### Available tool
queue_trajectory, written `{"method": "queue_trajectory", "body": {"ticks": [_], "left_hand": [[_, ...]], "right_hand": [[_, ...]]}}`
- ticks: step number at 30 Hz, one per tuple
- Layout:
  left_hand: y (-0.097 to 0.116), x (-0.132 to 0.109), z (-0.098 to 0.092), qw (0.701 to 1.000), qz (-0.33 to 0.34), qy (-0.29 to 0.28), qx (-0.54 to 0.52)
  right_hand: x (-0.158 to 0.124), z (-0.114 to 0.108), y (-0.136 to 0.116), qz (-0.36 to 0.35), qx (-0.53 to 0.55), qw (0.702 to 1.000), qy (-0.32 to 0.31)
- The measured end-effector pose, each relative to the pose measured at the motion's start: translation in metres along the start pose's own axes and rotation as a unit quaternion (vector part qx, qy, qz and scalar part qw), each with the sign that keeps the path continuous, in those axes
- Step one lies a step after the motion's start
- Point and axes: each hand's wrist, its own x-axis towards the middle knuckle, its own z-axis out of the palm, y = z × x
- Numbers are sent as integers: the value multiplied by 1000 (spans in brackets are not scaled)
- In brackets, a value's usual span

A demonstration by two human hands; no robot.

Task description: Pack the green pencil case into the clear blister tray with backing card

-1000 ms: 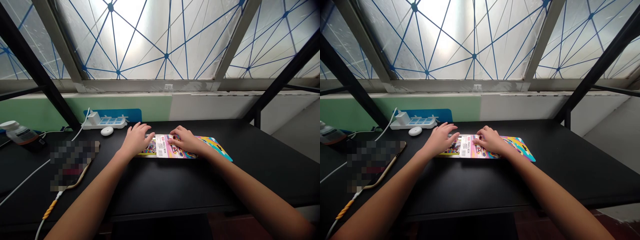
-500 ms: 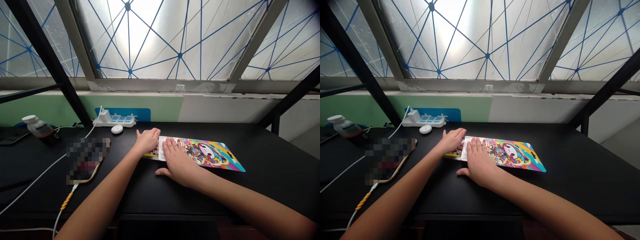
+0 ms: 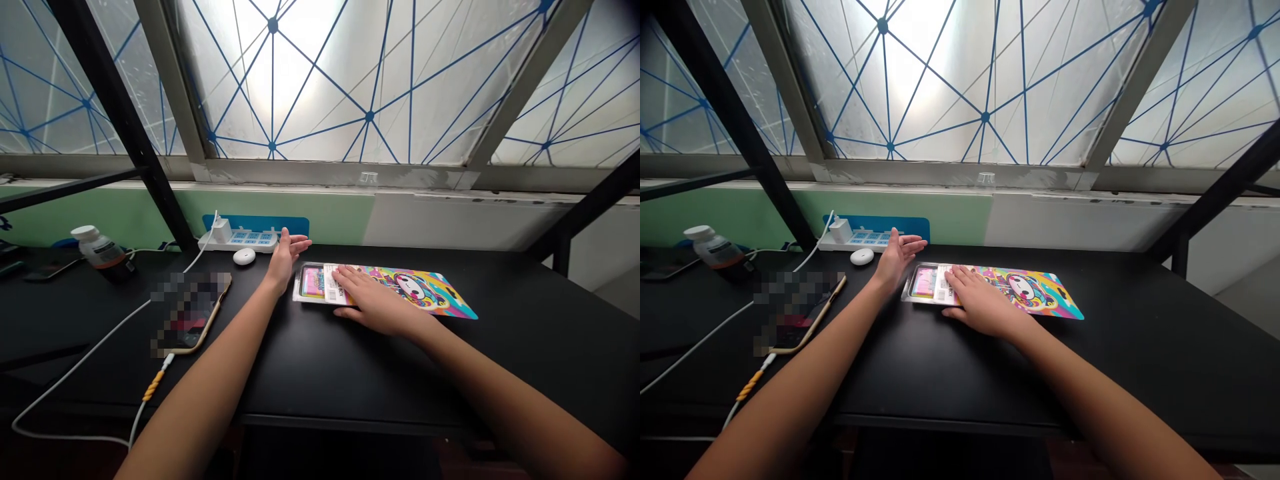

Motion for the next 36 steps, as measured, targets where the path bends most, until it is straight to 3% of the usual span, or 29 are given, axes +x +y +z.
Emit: {"method": "queue_trajectory", "body": {"ticks": [5, 11, 14, 17, 20, 22, 25, 29, 32, 36], "left_hand": [[-10, -4, 13, 996, 3, -6, -85], [-8, -6, 24, 983, 22, 42, -179], [-7, -8, 24, 980, 6, 45, -195], [-7, -7, 21, 978, -17, 47, -205], [-11, -3, 17, 981, -26, 67, -183], [-15, 1, 16, 985, -38, 92, -141], [-22, 7, 14, 988, -64, 110, -87], [-27, 8, 12, 991, -105, 73, -42], [-26, 5, 12, 993, -112, 49, -2], [-22, 1, 12, 994, -89, 46, 44]], "right_hand": [[3, 7, 10, 5, -6, 1000, 10], [25, 21, -27, 7, -36, 999, 27], [44, 13, -49, 4, -8, 1000, -2], [60, -8, -55, -37, 100, 994, -13], [58, -30, -34, -64, 268, 961, -29], [44, -37, -3, -20, 322, 946, 20], [11, -30, 54, 97, 196, 965, 147], [-23, -11, 112, 191, 141, 962, 138], [-26, -4, 121, 207, 133, 960, 133], [-19, -1, 107, 182, 123, 965, 143]]}}
